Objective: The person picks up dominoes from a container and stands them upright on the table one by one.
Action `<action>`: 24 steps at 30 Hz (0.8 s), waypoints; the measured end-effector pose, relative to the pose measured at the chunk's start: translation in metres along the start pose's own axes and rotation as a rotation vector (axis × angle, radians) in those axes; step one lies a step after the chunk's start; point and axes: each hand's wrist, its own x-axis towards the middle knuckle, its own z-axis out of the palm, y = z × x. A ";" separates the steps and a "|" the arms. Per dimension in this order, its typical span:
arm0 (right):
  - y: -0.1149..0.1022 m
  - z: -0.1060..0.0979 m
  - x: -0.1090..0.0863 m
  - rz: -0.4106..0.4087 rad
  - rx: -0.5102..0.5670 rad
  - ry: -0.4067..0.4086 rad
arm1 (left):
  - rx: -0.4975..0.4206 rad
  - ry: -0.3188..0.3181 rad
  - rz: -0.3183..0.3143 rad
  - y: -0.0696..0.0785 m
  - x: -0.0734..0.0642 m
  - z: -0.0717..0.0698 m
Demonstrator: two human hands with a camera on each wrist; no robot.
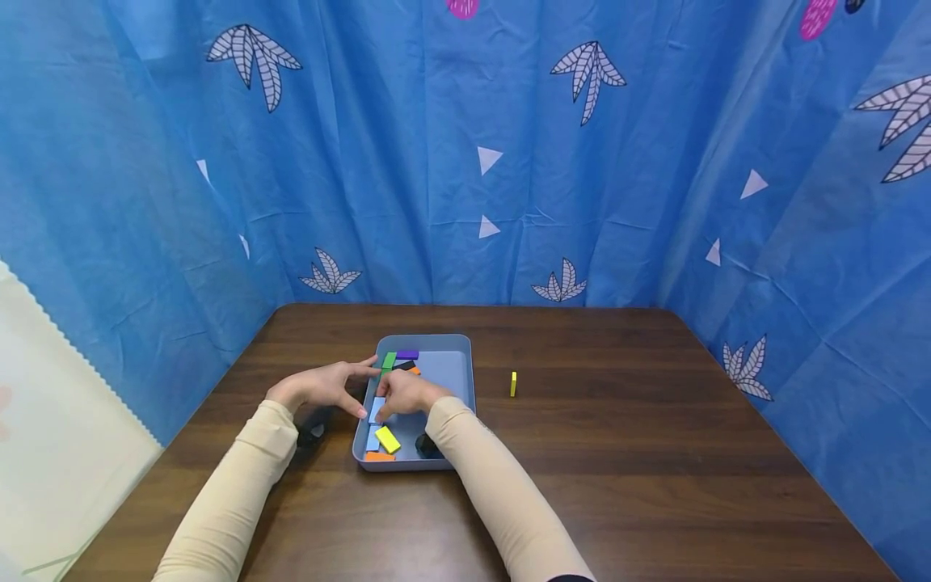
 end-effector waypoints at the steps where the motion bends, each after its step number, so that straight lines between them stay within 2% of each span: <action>1: 0.000 0.000 0.000 -0.004 0.011 0.005 | -0.003 0.000 -0.001 0.000 0.000 0.000; 12: 0.004 -0.003 0.001 -0.044 0.059 -0.012 | -0.001 -0.004 -0.025 0.003 0.000 -0.002; 20: 0.004 -0.007 0.000 -0.051 0.075 -0.036 | 0.022 -0.011 -0.006 0.002 0.000 -0.002; 24: 0.004 -0.007 -0.001 -0.054 0.119 -0.033 | 0.034 -0.013 -0.002 0.002 -0.001 -0.002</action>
